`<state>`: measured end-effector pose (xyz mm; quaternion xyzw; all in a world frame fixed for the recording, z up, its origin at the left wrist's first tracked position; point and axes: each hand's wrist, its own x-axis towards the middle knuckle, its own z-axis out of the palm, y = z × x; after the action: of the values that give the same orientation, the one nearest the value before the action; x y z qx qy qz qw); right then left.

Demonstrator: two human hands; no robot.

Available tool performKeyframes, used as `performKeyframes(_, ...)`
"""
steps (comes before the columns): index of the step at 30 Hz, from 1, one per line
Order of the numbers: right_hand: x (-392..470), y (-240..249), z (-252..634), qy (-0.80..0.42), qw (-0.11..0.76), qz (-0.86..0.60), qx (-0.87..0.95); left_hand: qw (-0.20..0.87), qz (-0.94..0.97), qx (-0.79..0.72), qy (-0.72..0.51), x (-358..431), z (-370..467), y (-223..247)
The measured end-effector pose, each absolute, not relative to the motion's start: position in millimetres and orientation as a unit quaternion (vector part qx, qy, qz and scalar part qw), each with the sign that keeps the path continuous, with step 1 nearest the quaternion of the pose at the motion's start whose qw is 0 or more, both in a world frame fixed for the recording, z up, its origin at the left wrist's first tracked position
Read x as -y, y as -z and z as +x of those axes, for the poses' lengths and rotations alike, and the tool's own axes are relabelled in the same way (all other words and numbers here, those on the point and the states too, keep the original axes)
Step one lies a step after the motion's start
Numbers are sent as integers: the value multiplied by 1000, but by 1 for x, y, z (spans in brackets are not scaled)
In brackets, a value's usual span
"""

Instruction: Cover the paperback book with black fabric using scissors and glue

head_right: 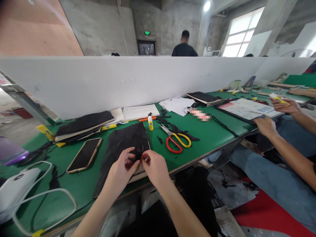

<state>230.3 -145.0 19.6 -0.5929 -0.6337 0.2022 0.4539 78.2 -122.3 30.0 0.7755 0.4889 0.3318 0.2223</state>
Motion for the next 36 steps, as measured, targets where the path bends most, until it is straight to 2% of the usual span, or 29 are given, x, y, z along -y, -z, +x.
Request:
performKeyframes(9, 157, -26, 211, -317, 535, -525, 581, 398, 694, -489, -348, 125, 63, -21)
performKeyframes(13, 160, -24, 204, -337, 559, -516, 556, 420, 660, -503, -368, 127, 56, -23)
performKeyframes(20, 162, -19, 195, -252, 545, -525, 603, 516, 569, -496, -405, 129, 45, -20)
performKeyframes(24, 165, -18, 188, -194, 522, -526, 643, 437, 629, -505, -397, 131, 35, -20)
performKeyframes(27, 166, -18, 182, -180, 525, -513, 655, 365, 666, -522, -388, 132, 30, -24)
performKeyframes(36, 168, -17, 170, -164, 536, -474, 679, 242, 723, -545, -348, 139, 23, -39)
